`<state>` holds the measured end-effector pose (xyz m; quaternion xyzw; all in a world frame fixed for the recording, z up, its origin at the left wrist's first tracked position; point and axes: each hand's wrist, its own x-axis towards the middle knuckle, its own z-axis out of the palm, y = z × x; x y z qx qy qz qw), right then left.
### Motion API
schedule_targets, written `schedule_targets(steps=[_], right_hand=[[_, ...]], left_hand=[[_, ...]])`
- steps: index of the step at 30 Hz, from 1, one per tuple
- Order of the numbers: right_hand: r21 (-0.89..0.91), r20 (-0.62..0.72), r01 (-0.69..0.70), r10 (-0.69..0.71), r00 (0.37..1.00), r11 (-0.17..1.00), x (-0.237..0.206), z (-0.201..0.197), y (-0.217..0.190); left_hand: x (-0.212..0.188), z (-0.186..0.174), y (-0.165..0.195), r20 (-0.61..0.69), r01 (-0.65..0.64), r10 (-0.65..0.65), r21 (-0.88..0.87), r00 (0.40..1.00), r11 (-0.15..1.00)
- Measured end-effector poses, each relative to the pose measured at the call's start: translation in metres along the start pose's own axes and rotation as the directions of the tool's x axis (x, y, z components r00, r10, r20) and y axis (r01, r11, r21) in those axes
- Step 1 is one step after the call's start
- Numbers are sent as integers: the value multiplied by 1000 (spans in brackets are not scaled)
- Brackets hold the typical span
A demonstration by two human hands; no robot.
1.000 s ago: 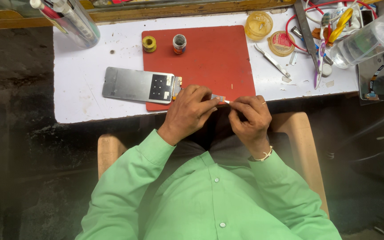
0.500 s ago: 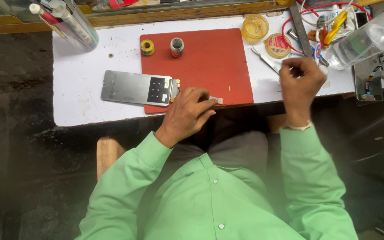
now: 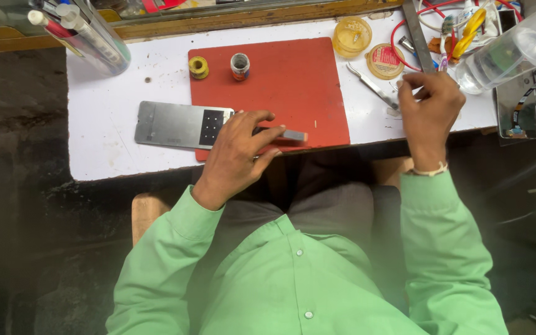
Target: The person cleans a flexible ribbon cable attached to a smartphone using a toothbrush, then uses a metal file to scrape the cable's surface. They apply a small piece of adhesive tape to the cable and continue filing and adjusting the component.
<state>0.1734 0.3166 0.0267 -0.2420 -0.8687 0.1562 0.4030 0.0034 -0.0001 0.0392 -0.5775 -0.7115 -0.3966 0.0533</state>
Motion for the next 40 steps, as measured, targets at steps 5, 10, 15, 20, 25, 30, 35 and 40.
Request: schedule_targets(steps=[5, 10, 15, 20, 25, 30, 35, 40], right_hand=[[319, 190, -57, -5, 982, 946, -28, -5, -48], [418, 315, -80, -61, 947, 905, -39, -6, -77], [411, 341, -75, -77, 937, 909, -38, -4, -83], [359, 349, -88, -46, 936, 929, -42, -15, -77], [338, 341, -84, -38, 939, 937, -49, -33, -67], [357, 311, -112, -5, 951, 927, -55, -42, -58], [356, 326, -140, 17, 945, 924, -60, -44, -57], [416, 392, -209, 33, 920, 885, -64, -41, -61]], left_hand=[[1, 1, -9, -20, -1, 3, 107, 1000, 994], [0, -4, -18, -27, 22, -19, 100, 999, 995], [6, 6, -18, -43, 40, -38, 58, 998, 998], [10, 17, -14, -115, 128, -121, 57, 986, 990], [13, 20, -13, -68, 232, -235, -42, 970, 972], [10, 14, -15, 6, 242, -243, -104, 970, 965], [6, 0, -18, 74, 200, -198, -22, 977, 980], [-2, -46, -31, 179, 222, -239, 111, 954, 969]])
